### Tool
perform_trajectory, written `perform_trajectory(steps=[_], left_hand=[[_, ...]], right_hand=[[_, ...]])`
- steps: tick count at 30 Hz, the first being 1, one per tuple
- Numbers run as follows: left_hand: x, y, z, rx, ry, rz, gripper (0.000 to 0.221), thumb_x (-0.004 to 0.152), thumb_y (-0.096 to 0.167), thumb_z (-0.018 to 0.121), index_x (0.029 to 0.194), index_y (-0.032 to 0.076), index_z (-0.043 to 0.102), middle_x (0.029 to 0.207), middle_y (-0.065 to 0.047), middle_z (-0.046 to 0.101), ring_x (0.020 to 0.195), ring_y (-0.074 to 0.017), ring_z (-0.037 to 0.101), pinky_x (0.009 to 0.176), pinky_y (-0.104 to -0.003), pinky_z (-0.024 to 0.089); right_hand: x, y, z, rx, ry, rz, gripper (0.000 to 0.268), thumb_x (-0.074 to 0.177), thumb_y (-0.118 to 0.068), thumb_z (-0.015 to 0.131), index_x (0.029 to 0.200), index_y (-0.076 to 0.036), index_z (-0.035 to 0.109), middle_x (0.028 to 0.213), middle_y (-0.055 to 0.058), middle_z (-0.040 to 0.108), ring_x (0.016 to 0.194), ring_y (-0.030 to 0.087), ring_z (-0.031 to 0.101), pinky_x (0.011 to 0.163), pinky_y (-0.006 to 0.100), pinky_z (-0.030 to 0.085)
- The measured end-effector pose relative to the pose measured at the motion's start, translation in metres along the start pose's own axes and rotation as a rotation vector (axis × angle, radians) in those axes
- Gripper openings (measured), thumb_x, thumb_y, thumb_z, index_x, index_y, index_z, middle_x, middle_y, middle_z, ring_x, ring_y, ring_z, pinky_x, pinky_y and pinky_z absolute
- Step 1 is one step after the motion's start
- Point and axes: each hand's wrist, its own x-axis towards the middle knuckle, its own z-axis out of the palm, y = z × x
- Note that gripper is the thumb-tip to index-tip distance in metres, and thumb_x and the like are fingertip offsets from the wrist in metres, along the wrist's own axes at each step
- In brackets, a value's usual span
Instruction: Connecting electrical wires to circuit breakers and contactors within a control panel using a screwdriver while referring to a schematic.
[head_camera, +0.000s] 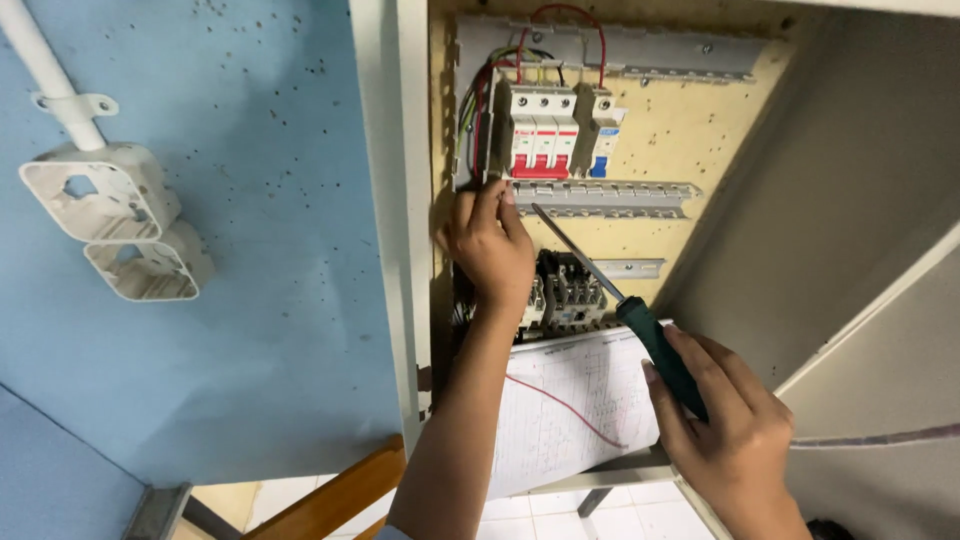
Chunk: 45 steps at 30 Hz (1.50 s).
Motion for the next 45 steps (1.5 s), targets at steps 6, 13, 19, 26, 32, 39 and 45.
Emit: perform_trajectory(steps=[6,13,19,26,32,39,45], left_hand=[[-0.003,-0.003,0.001,-0.015,0.020,0.054,0.016,0.094,0.010,0.065,0.103,0.019,0.074,0.098,0.005,0.069,0.093,-0.0232,0.065,0.086,-0.040,0.034],[-0.003,-0.007,0.005,0.021,0.014,0.082,0.020,0.095,0.006,0.064,0.109,0.017,0.073,0.093,0.002,0.068,0.090,-0.0257,0.066,0.079,-0.041,0.039],[0.004,0.005,0.002,0.050,0.024,0.080,0.012,0.097,0.012,0.063,0.102,0.018,0.072,0.097,0.003,0.069,0.094,-0.0249,0.066,0.083,-0.041,0.035],[0.006,0.004,0.007,-0.012,0.139,0.130,0.015,0.092,0.007,0.066,0.091,0.020,0.071,0.088,0.006,0.068,0.084,-0.0220,0.065,0.076,-0.038,0.035],[0.005,0.007,0.013,0.002,0.208,0.134,0.013,0.092,0.006,0.069,0.091,0.019,0.072,0.084,0.005,0.064,0.089,-0.0245,0.060,0.095,-0.043,0.036],[0.001,0.002,0.023,-0.015,0.237,0.115,0.009,0.095,0.013,0.066,0.092,0.016,0.074,0.086,0.002,0.068,0.090,-0.0248,0.066,0.100,-0.044,0.040],[-0.001,0.005,0.022,0.029,0.203,0.076,0.010,0.096,0.022,0.067,0.088,0.019,0.074,0.082,0.003,0.064,0.085,-0.0239,0.063,0.083,-0.041,0.036]], right_hand=[[-0.017,0.006,0.006,0.029,-0.041,0.061,0.031,0.094,-0.011,0.076,0.123,0.000,0.071,0.112,0.016,0.072,0.085,0.024,0.070,0.078,0.034,0.058],[-0.026,0.008,0.007,0.045,-0.050,0.068,0.028,0.095,-0.007,0.076,0.121,0.001,0.071,0.110,0.017,0.072,0.084,0.023,0.069,0.076,0.032,0.057],[-0.040,0.012,0.011,0.064,-0.063,0.087,0.030,0.094,-0.012,0.076,0.121,0.000,0.071,0.110,0.015,0.072,0.087,0.023,0.071,0.078,0.032,0.057],[-0.064,0.014,0.017,0.176,-0.082,0.152,0.034,0.090,-0.014,0.074,0.121,-0.001,0.069,0.112,0.015,0.072,0.096,0.024,0.074,0.089,0.034,0.059],[-0.088,0.014,0.025,0.150,-0.069,0.274,0.030,0.089,-0.020,0.075,0.118,-0.011,0.073,0.109,0.004,0.075,0.093,0.015,0.074,0.080,0.029,0.058],[-0.094,0.010,0.022,0.169,-0.025,0.315,0.028,0.088,-0.019,0.076,0.115,-0.012,0.074,0.106,0.002,0.076,0.087,0.012,0.074,0.080,0.026,0.057],[-0.096,0.001,0.020,0.254,-0.002,0.433,0.025,0.082,-0.015,0.078,0.106,-0.007,0.076,0.099,0.006,0.078,0.087,0.016,0.075,0.083,0.025,0.058]])
